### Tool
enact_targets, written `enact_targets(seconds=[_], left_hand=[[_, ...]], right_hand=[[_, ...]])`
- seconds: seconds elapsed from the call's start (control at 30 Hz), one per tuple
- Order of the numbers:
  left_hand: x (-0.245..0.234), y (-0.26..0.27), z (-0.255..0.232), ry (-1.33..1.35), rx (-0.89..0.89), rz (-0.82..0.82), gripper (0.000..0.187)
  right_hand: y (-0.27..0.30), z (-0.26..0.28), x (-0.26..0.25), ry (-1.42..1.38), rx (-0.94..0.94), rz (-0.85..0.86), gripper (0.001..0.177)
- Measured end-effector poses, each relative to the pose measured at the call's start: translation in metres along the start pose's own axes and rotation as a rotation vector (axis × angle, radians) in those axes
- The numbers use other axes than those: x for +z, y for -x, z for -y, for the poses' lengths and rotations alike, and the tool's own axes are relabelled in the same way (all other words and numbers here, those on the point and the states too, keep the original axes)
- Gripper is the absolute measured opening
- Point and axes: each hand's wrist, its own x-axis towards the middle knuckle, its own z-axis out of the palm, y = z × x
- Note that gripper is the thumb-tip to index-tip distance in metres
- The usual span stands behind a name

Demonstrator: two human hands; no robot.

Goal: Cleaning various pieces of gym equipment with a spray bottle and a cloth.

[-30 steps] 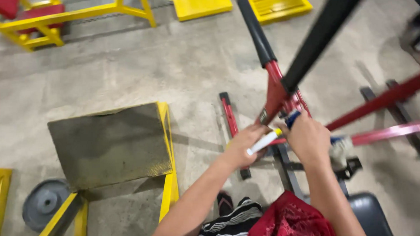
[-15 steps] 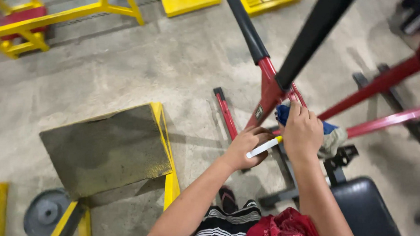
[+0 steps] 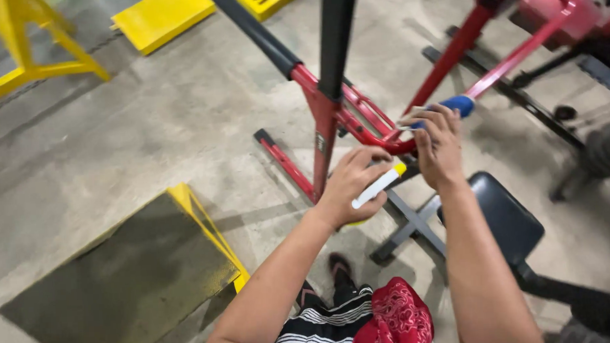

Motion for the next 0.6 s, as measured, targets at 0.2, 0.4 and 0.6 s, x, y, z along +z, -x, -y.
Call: enact_targets(seconds=[0.2, 0.4, 0.6], left_hand=[[0.007, -0.018, 0.001, -0.136, 0.057, 0.016, 0.043], [0.031, -0.027, 0.034, -0.15, 0.144, -0.021, 0.041], [0.029, -0.025, 0.022, -0.325, 0.091, 0.158, 0.051]], right_hand=[[0.019, 0.013, 0.019, -0.137, 0.056, -0.033, 0.028], [0.012, 0.001, 0.016, -0.055, 0.026, -0.042, 0.022], [-0.008, -0.047, 0.012, 0.028, 0.066, -0.028, 0.03]])
